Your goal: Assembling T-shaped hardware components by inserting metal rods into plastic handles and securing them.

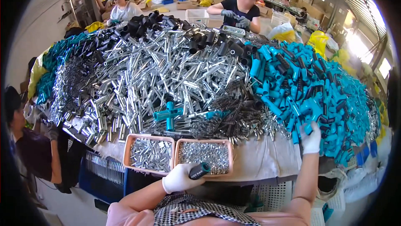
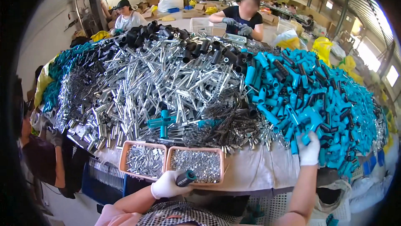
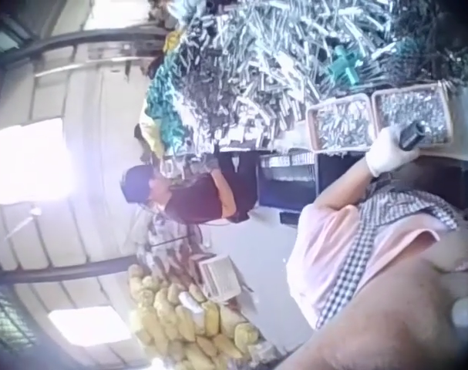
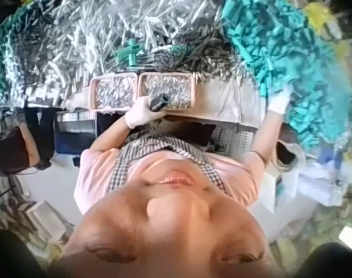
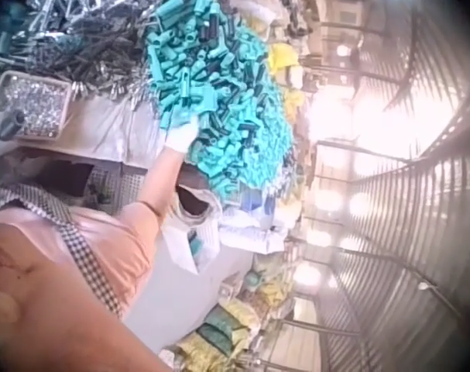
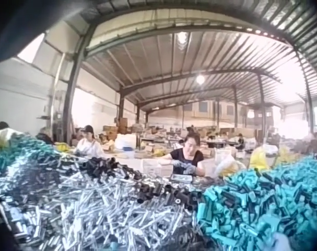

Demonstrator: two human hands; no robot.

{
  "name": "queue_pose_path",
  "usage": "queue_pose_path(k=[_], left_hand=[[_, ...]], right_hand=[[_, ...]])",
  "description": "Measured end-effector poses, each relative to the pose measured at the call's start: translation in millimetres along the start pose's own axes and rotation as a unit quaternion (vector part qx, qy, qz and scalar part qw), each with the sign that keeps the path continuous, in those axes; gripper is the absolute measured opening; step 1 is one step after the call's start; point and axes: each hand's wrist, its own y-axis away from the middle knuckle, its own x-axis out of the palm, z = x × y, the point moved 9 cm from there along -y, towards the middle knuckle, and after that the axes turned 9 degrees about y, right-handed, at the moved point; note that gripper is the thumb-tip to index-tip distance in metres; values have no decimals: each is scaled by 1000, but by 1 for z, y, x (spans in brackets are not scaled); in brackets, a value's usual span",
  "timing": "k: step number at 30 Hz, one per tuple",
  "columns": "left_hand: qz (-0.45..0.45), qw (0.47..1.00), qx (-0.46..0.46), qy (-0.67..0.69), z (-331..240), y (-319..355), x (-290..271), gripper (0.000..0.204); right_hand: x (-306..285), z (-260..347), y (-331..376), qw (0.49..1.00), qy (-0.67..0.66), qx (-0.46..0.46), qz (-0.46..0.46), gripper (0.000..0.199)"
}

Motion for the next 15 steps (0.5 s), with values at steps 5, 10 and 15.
queue_pose_path(k=[5,10,15], left_hand=[[-14,990,68,-119,-16,13,-1,33],[-46,935,80,-342,-19,45,-30,38],[5,892,112,-438,-21,74,-30,30]], right_hand=[[108,-33,128,968,30,89,234,66],[211,-56,255,841,243,190,443,63],[241,-98,323,716,357,233,553,47]])
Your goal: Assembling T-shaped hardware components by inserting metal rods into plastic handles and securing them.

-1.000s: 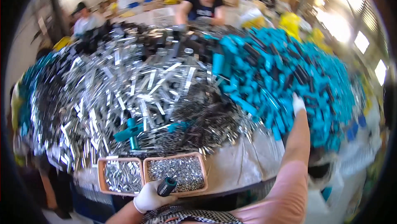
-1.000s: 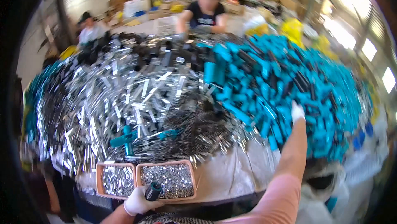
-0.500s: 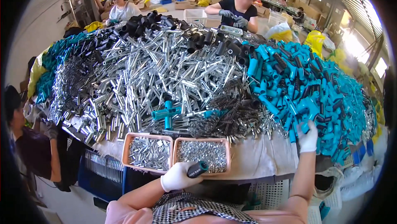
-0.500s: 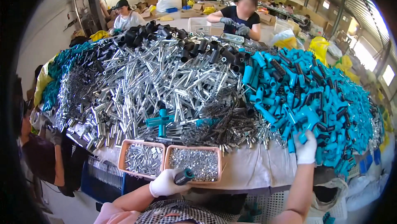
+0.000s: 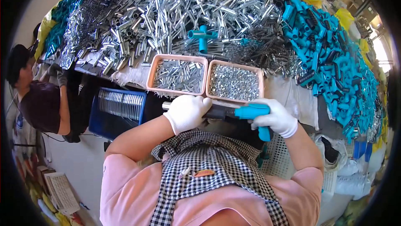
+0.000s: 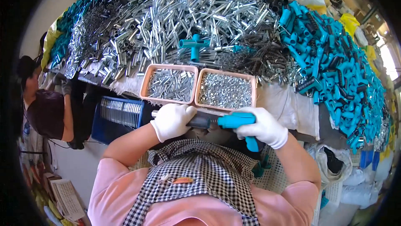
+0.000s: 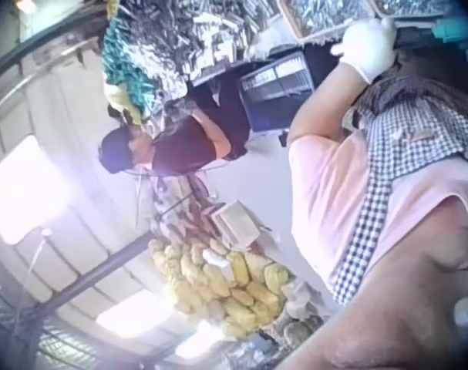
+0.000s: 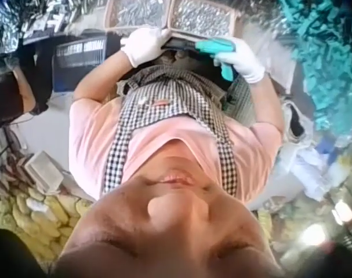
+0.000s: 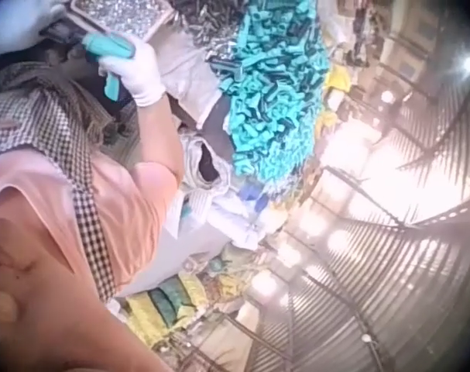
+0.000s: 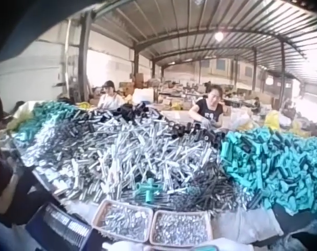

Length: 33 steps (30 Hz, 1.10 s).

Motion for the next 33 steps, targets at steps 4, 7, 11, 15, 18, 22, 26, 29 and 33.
queue_pose_path(k=[4,7,11,15,18,22,26,29,33], left_hand=[[29,999,-6,30,-11,15,4,33],[174,959,-22,224,-7,29,31,31],[486,693,-58,529,-33,68,90,24],[386,805,-107,439,-25,60,69,28],[173,971,-24,165,-20,41,36,27],[-10,998,3,-63,-16,22,-9,20],[-168,941,189,-226,-18,20,-40,14],[-232,919,239,-212,-21,19,-62,17],[-174,972,24,-156,21,14,-53,26]], right_hand=[[35,37,2,883,355,-299,-67,49],[81,78,30,665,553,-500,-50,35],[118,79,51,547,575,-608,26,19],[117,68,49,553,601,-576,-27,24],[99,50,28,685,575,-447,-20,36],[51,22,-10,943,261,-202,-34,60],[92,-37,-17,906,-392,146,61,49],[97,-21,-9,894,-443,63,20,61],[49,-20,-4,912,-311,-222,-149,76]])
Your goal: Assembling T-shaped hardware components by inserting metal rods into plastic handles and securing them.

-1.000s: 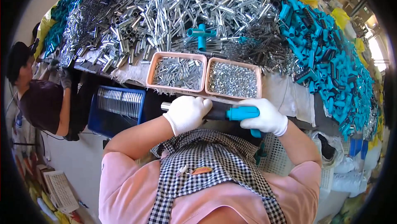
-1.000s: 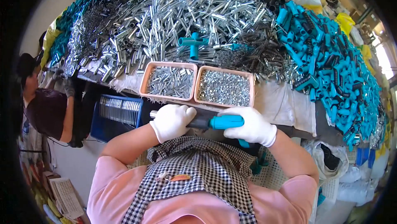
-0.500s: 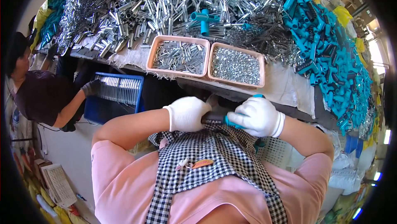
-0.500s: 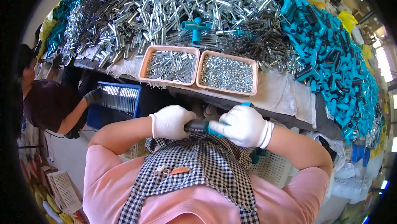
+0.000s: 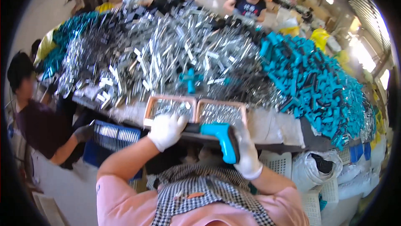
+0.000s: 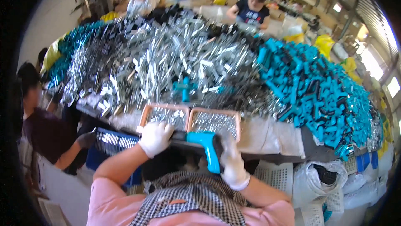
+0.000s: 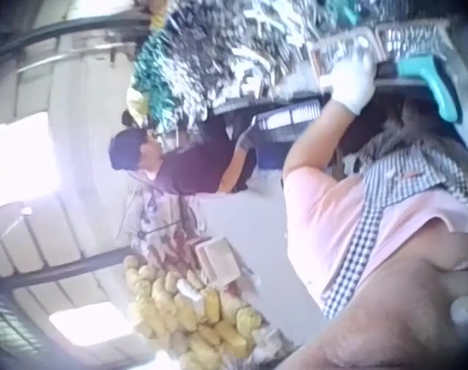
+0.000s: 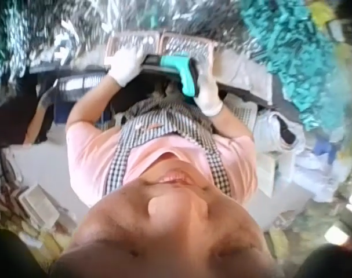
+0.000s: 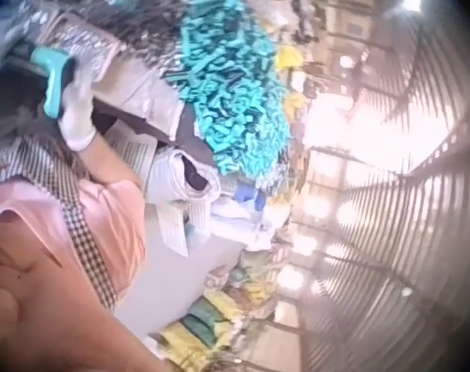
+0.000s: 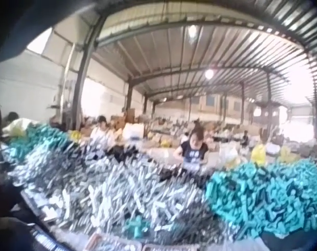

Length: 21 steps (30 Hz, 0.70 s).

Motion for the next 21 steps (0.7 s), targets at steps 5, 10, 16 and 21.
queue_pose_path(k=[5,10,16,21], left_hand=[[226,973,5,47,-41,31,42,18],[-37,969,-134,203,-3,18,3,22],[162,957,-36,238,-58,30,33,18],[188,955,-57,222,-49,36,40,23]], right_hand=[[40,121,29,679,623,-371,-114,71],[17,81,5,826,523,-210,-17,55],[-35,88,-42,907,372,-192,-52,43],[49,98,23,788,483,-355,140,50]])
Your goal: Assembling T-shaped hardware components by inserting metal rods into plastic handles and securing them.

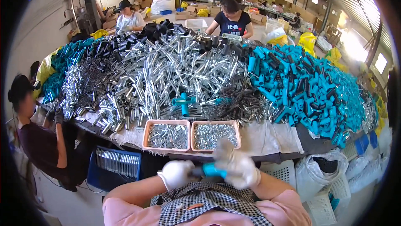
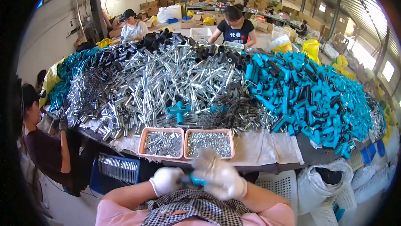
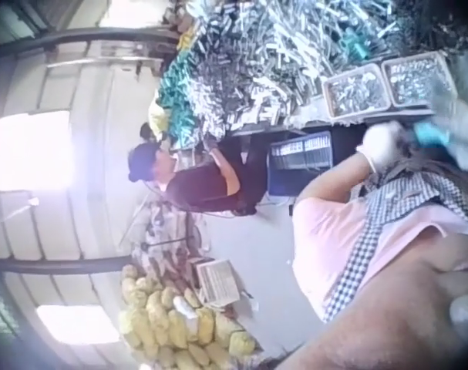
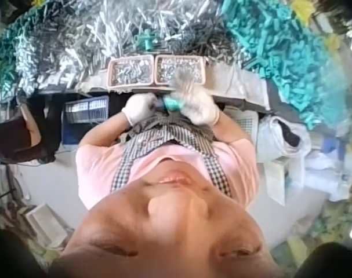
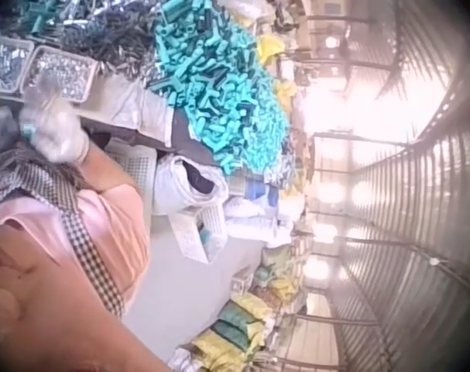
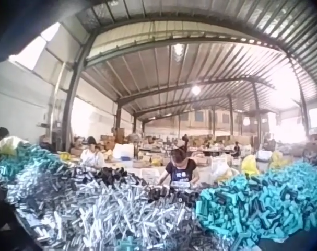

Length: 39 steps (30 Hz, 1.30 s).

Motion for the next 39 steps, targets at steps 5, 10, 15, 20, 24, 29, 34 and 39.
queue_pose_path(k=[5,10,15,20,24,29,34,39], left_hand=[[-211,973,-36,82,26,-2,-39,21],[58,994,59,72,-26,9,30,28],[-55,995,-48,73,28,-4,7,27],[-71,989,-31,126,-13,-8,-28,26],[45,997,-10,57,14,0,39,34],[242,958,-35,148,-19,-1,30,36],[252,959,-16,127,-19,3,31,34],[-71,974,117,-182,-1,-22,-16,32]], right_hand=[[0,-50,11,980,-93,174,-39,47],[-16,-64,-3,987,-50,153,-15,46],[7,31,-20,993,-35,-89,70,49],[-9,-99,-1,959,-117,256,-13,43],[14,53,-20,963,193,-186,26,59],[17,-2,-6,945,249,-189,99,78],[64,-38,31,937,134,30,323,74],[94,-51,67,700,-538,457,105,40]])
